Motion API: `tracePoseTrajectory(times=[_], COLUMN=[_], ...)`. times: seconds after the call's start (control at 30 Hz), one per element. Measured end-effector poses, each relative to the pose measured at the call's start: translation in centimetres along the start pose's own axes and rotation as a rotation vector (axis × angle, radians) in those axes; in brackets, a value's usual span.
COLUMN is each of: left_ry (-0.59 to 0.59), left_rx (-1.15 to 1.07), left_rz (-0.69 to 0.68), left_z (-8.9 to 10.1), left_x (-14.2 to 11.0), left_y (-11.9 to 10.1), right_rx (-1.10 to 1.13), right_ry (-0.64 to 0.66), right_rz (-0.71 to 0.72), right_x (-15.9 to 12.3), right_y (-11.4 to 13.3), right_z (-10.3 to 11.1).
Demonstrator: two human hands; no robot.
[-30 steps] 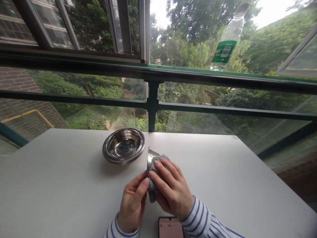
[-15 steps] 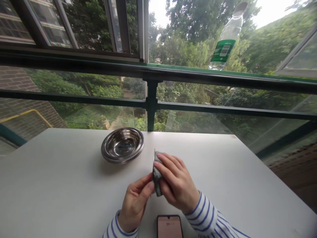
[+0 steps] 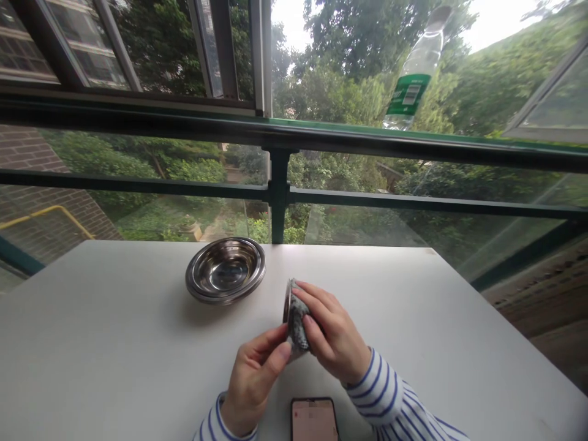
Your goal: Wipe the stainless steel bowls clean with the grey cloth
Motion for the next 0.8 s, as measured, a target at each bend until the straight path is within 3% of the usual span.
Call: tracePoseTrajectory(times=[0.07, 0.27, 0.5, 0.6, 0.73, 0.8], left_ry=[-0.024, -0.202, -0.226, -0.217, -0.161, -0.141], left_rx=[-0.016, -0.192, -0.265, -0.235, -0.193, -0.175], left_rz=[0.005, 0.017, 0.071, 0.077, 0.041, 0.007], left_z=[0.0, 0.0, -0.7, -0.9, -0.9, -0.9], left_x=[0.1, 0.3, 0.5, 0.3, 0.3, 0.3], left_y=[-0.1, -1.1, -1.5, -1.4, -1.0, -1.0], right_rx=[-0.007, -0.209, -0.238, -0.168, -0.056, -0.062], right_ry=[0.009, 0.07, 0.142, 0.087, -0.013, -0.037], right_rz=[0.028, 0.325, 0.449, 0.362, 0.095, 0.069], right_x=[-0.1, -0.9, -1.3, -1.2, -0.9, -1.1], right_y=[0.1, 1.1, 0.8, 0.5, 0.3, 0.4], right_z=[-0.2, -1.9, -2.3, -2.1, -1.8, -1.8])
Point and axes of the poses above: each hand's wrist, its own x-axis towards the middle knuckle, its own z-axis out of the back of the hand, y = z × x, the point moved 2 cm from there along x, towards the middle knuckle, and after that the axes turned 8 degrees about x, right-handed, at the moved point
